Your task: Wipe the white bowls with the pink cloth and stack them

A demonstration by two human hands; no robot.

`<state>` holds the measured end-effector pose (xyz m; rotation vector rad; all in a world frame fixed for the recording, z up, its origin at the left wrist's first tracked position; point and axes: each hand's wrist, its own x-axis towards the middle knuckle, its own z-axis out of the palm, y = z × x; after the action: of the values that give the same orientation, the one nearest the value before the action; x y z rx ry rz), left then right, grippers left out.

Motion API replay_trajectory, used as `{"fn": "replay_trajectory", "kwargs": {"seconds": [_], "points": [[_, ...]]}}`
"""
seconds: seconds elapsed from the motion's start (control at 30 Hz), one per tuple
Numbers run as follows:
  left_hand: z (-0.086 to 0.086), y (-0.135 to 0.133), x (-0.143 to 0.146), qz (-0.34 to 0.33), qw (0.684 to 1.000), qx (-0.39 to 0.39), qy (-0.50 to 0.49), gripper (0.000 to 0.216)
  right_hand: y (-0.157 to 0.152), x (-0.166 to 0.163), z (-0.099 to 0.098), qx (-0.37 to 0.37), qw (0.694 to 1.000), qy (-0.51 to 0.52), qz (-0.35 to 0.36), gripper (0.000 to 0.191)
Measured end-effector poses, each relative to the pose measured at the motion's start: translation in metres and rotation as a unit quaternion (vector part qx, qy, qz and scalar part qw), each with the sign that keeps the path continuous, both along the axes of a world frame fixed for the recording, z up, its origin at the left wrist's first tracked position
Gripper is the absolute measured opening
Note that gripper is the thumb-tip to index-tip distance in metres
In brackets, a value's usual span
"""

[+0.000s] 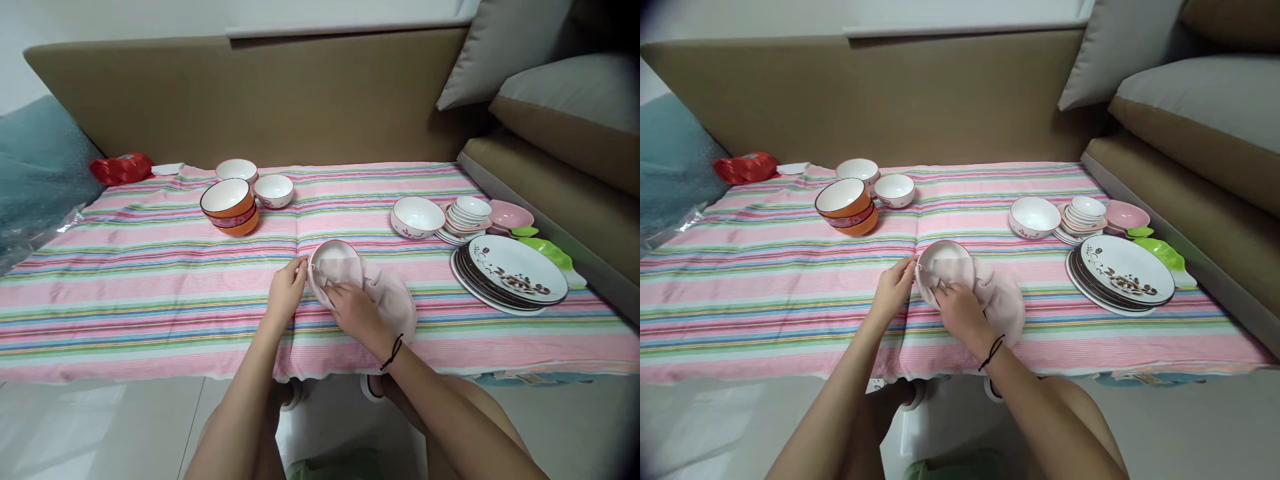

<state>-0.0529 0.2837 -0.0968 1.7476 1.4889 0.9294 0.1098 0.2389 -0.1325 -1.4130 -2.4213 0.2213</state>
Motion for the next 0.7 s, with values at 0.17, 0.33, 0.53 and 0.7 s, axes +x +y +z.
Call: {"fn": "replay_trajectory", "kwargs": {"seconds": [0.17,0.33,0.53,0.7], "points": [[0.002,-0.001,0.001,-0.005,1.000,-0.004,-0.015,0.035,-0.001,-0.002,-0.002,-0.019,0.997,0.073,0.026,0.044],[-0.002,-0.001,0.001,-0.030,0.998,-0.034,-0.050,0.039,0.000,0.008,-0.010,0.023,0.999,0.035,0.012,0.037],[-0.008,-0.003,0.001,-0.090,0.991,-0.074,-0.067,0.049,0.007,0.017,-0.014,0.051,0.997,0.012,-0.052,0.043],[-0.006,-0.005,0.002,-0.095,0.989,-0.081,-0.073,0.054,0.004,0.010,-0.002,-0.012,0.997,0.078,0.012,0.026]]}}
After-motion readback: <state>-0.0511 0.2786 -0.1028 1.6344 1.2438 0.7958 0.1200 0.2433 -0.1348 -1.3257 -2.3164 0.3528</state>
